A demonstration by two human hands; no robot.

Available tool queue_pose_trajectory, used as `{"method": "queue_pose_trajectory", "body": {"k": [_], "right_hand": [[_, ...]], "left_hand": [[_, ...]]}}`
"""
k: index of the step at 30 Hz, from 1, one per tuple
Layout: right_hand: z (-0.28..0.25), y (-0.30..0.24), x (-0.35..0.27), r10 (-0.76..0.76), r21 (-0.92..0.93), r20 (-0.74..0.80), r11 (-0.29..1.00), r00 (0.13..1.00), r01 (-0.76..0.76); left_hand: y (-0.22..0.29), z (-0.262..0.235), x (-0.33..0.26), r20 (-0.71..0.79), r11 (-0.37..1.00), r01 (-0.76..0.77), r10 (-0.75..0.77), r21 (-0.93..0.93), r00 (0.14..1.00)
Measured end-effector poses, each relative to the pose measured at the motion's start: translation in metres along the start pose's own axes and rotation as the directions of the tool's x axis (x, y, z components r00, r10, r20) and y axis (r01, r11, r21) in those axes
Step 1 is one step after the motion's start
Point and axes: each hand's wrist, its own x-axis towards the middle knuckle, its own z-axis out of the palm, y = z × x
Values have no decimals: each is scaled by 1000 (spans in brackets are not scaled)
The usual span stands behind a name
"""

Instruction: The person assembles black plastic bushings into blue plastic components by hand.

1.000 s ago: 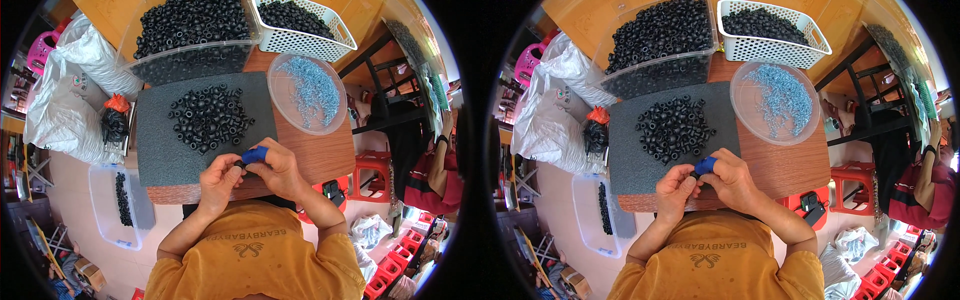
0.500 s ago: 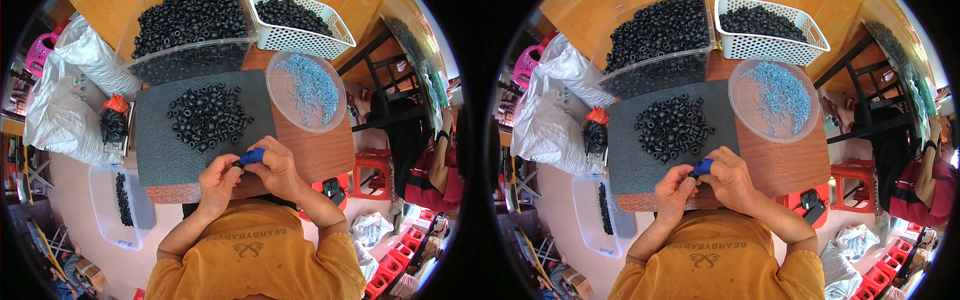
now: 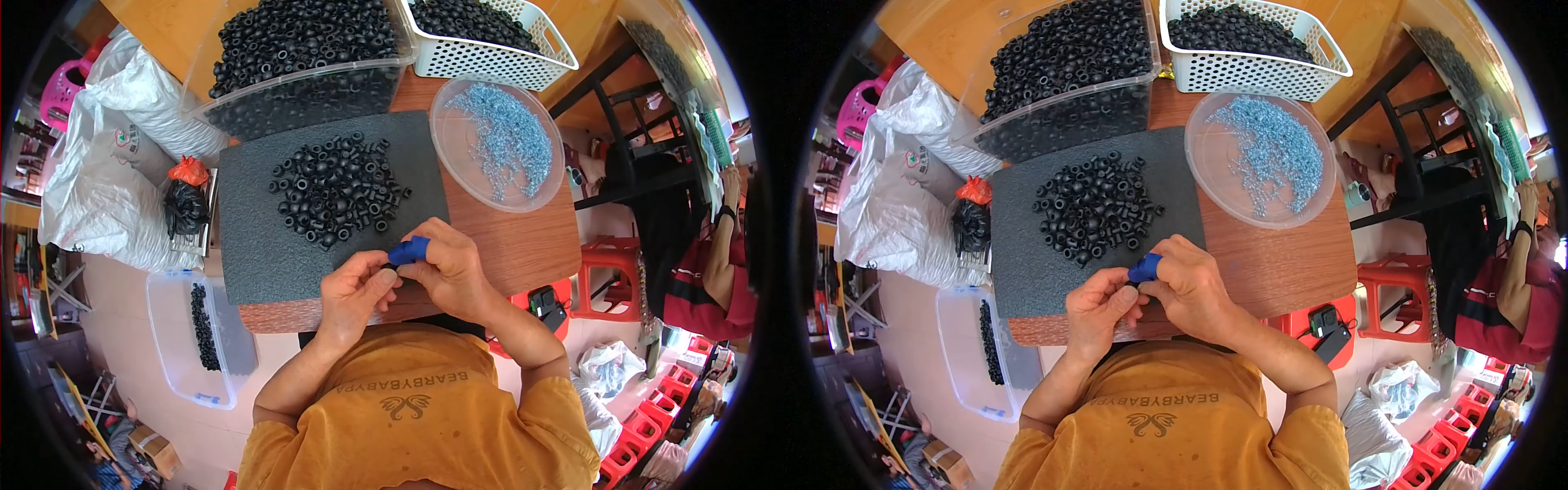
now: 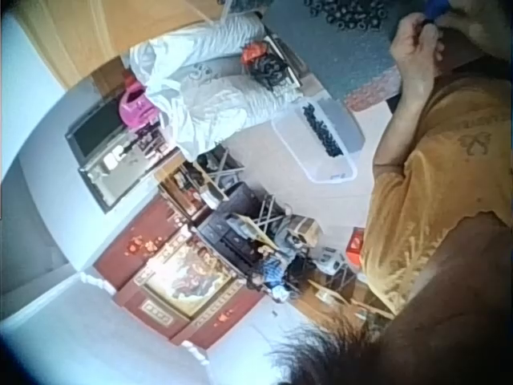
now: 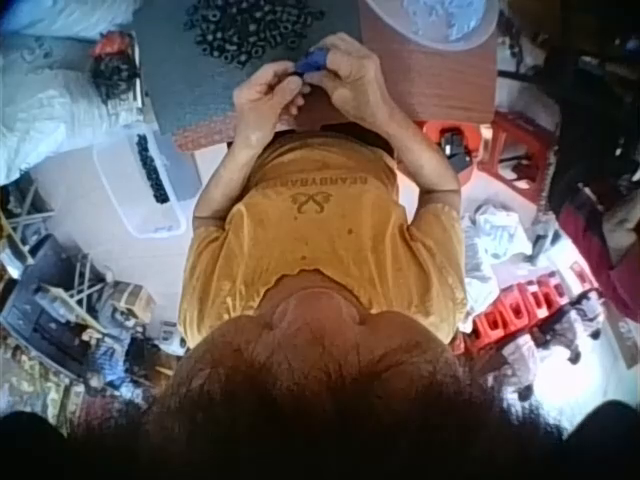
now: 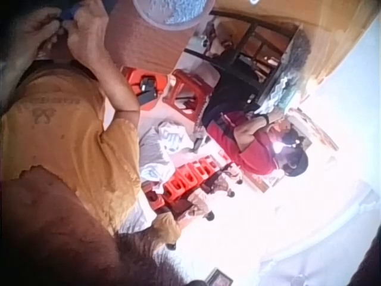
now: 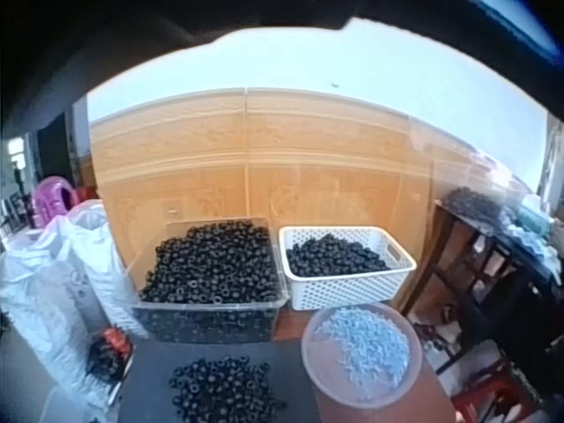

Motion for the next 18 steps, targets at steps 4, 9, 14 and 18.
{"method": "queue_pose_trajectory", "body": {"k": [4, 9, 14, 18], "right_hand": [[-4, -1, -4, 155, 83, 53, 984, 987, -159], [-6, 0, -6, 147, 53, 95, 987, 985, -152], [0, -2, -10, -10, -18, -19, 1000, 1000, 9], [9, 1, -12, -139, -163, -21, 978, 990, 133]], "left_hand": [[0, -4, 4, 59, 997, 44, -40, -61, 997], [1, -2, 7, 46, 961, 104, -95, -258, 994], [4, 3, 7, -4, 918, 116, -127, -379, 992], [3, 8, 9, -44, 917, 62, -87, -394, 995]]}}
